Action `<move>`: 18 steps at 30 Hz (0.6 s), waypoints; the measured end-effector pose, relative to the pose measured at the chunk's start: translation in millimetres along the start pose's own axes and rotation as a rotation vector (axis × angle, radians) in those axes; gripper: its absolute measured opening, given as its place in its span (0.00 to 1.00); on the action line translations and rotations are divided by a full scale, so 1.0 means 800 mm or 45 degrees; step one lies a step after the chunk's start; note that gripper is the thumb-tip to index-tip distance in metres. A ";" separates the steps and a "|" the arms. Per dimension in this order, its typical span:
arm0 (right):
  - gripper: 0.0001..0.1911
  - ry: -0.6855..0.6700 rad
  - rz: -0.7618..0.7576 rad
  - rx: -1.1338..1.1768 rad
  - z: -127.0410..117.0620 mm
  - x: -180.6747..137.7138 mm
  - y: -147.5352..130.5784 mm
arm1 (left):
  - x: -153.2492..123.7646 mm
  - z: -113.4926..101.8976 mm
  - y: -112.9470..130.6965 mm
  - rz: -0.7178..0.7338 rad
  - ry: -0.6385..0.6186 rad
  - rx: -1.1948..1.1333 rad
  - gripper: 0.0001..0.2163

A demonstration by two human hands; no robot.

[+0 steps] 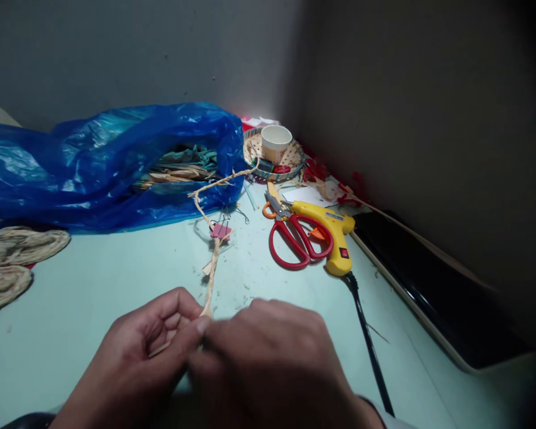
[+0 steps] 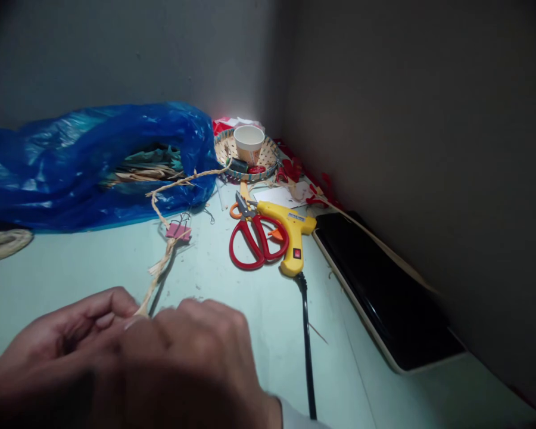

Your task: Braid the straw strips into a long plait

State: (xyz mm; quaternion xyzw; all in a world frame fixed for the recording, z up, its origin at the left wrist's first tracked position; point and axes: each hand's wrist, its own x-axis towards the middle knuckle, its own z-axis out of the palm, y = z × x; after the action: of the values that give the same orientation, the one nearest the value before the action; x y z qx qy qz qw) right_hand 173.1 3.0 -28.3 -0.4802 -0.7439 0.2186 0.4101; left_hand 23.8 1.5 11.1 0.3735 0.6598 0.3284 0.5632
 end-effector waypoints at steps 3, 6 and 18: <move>0.08 -0.203 0.299 0.284 -0.022 0.031 -0.006 | 0.000 0.004 -0.003 0.123 0.102 0.109 0.14; 0.10 -0.492 0.591 0.606 -0.033 0.056 -0.003 | 0.000 0.005 -0.007 0.163 0.136 0.196 0.12; 0.10 -0.550 0.798 0.721 -0.020 0.064 0.001 | 0.008 0.005 0.000 0.078 0.113 0.315 0.12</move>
State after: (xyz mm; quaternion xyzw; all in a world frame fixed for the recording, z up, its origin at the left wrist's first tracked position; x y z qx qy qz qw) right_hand 176.4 48.4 0.8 -0.4944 -0.5424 0.6210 0.2751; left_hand 26.9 6.9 7.5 0.4452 0.7079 0.2780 0.4727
